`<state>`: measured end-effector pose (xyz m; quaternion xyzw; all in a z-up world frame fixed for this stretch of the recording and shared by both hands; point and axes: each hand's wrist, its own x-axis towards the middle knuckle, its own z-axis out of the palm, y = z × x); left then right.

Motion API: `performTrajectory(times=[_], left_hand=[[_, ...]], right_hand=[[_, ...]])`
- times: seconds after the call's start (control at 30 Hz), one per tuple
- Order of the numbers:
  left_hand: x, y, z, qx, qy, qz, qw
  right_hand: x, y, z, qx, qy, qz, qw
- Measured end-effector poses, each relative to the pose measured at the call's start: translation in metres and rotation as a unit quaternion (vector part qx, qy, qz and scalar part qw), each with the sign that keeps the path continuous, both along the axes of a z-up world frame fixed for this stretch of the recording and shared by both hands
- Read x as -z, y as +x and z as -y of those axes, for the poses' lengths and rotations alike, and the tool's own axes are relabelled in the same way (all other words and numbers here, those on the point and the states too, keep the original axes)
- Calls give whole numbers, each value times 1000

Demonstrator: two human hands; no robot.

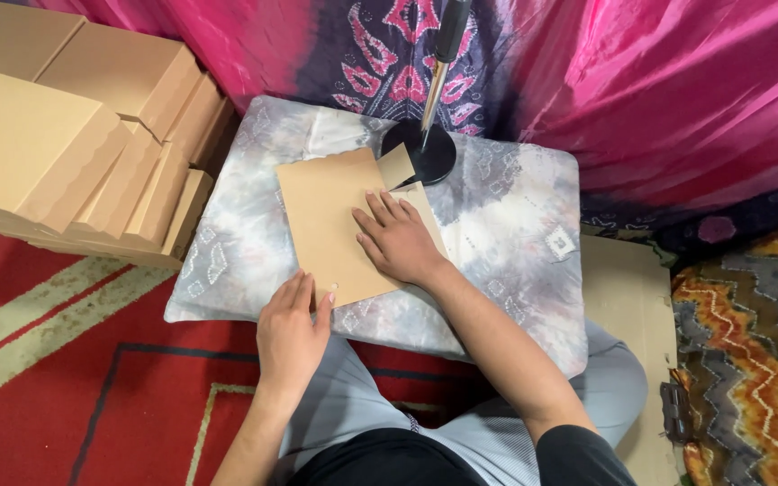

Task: Assembling a cardboard box by folding and tucking flaps.

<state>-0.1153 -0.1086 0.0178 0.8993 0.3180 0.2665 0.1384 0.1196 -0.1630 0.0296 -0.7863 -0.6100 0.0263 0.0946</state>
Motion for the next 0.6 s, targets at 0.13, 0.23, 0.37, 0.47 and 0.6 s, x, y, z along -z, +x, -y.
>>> performTrajectory(times=[0.13, 0.23, 0.37, 0.47, 0.6], left_hand=[[-8, -6, 8, -24, 15, 12, 1000], [-8, -4, 3, -10, -24, 68, 997], [-18, -5, 1, -29, -159, 132, 978], [-19, -3, -1, -54, -281, 192, 939], [-10, -2, -9, -71, -451, 290, 841]], right_hand=[[5, 1, -1, -2, 7, 7, 1000], [2, 2, -1, -4, 16, 3, 1000], [3, -1, 0, -6, 20, 10, 1000], [6, 0, -1, -10, 30, 12, 999], [7, 0, -1, -13, 38, 11, 999]])
